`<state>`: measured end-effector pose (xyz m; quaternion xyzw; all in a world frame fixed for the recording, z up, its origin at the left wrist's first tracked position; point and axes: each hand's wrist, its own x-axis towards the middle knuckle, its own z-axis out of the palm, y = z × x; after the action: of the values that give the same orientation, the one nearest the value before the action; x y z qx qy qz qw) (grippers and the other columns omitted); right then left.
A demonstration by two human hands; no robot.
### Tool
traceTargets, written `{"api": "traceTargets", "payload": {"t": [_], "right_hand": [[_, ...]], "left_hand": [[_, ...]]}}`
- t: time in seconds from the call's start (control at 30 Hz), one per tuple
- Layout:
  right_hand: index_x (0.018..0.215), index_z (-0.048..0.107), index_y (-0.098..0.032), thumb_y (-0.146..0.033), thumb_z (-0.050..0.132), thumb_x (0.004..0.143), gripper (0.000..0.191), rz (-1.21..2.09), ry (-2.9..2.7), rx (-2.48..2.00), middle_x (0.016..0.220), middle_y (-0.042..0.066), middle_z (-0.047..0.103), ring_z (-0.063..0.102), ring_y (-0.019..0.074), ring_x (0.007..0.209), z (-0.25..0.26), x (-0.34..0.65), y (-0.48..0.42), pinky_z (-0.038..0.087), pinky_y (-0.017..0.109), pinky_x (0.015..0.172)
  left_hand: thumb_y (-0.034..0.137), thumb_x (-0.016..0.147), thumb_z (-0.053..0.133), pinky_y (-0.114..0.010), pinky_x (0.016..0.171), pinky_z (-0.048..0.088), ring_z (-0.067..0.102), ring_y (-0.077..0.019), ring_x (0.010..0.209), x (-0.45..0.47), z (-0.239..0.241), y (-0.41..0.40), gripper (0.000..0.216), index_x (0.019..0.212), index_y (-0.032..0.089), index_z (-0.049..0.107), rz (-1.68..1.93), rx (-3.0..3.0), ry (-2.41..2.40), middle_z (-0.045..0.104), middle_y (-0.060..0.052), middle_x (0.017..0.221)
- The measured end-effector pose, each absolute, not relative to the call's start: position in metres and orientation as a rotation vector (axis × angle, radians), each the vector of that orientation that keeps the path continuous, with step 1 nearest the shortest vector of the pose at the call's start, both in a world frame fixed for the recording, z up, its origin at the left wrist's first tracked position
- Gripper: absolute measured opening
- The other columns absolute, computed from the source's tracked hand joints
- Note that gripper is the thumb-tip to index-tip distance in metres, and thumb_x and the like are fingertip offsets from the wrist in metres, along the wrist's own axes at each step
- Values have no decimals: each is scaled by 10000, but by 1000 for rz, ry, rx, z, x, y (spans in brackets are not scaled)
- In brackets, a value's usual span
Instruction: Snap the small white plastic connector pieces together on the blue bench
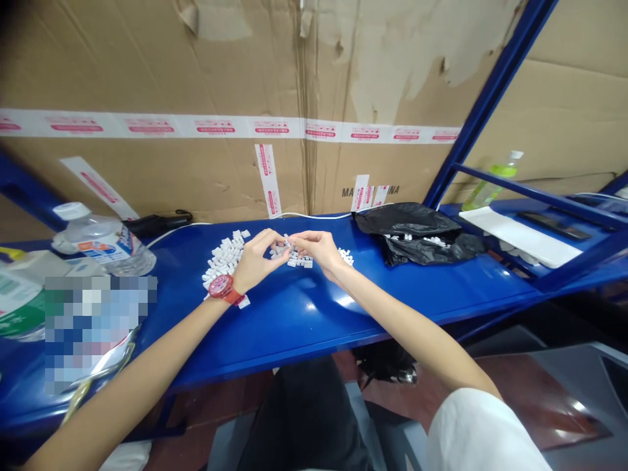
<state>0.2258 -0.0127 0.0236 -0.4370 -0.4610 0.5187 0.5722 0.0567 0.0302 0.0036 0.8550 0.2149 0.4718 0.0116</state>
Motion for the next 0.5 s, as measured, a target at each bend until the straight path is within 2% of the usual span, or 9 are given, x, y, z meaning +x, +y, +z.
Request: {"api": "traceTargets", "payload": {"t": [0.23, 0.33, 0.4, 0.5], "right_hand": [[806, 781, -155, -399, 879, 598, 336, 1054, -1060, -1102, 780, 49, 739, 583, 108, 623, 19, 258, -18, 504, 278, 651], [817, 762, -149, -377, 815, 697, 263, 744, -1305, -1349, 840, 87, 758, 625, 157, 653, 16, 298, -27, 512, 320, 658], [836, 756, -147, -317, 768, 758, 187, 471, -1546, -1544, 858, 106, 762, 662, 211, 728, 15, 317, -34, 517, 360, 708], [959, 756, -154, -272, 737, 817, 186, 89, -1858, -1647, 981, 129, 757, 669, 285, 923, 15, 310, -46, 503, 427, 852]], "left_hand": [[129, 858, 616, -276, 711, 490, 542, -148, 729, 49, 5, 35, 108, 818, 185, 533, 1448, 2704, 731, 550, 6, 777], [198, 896, 627, -304, 750, 502, 568, -167, 757, 43, 2, 46, 39, 876, 171, 607, 1274, 2749, 825, 595, -14, 804], [243, 911, 629, -342, 796, 510, 592, -193, 798, 41, -1, 53, 95, 937, 159, 665, 1096, 2818, 876, 641, -44, 852], [208, 947, 542, -379, 841, 515, 615, -215, 833, 39, -1, 57, 267, 1163, 140, 684, 1006, 2827, 956, 674, -78, 921]]}}
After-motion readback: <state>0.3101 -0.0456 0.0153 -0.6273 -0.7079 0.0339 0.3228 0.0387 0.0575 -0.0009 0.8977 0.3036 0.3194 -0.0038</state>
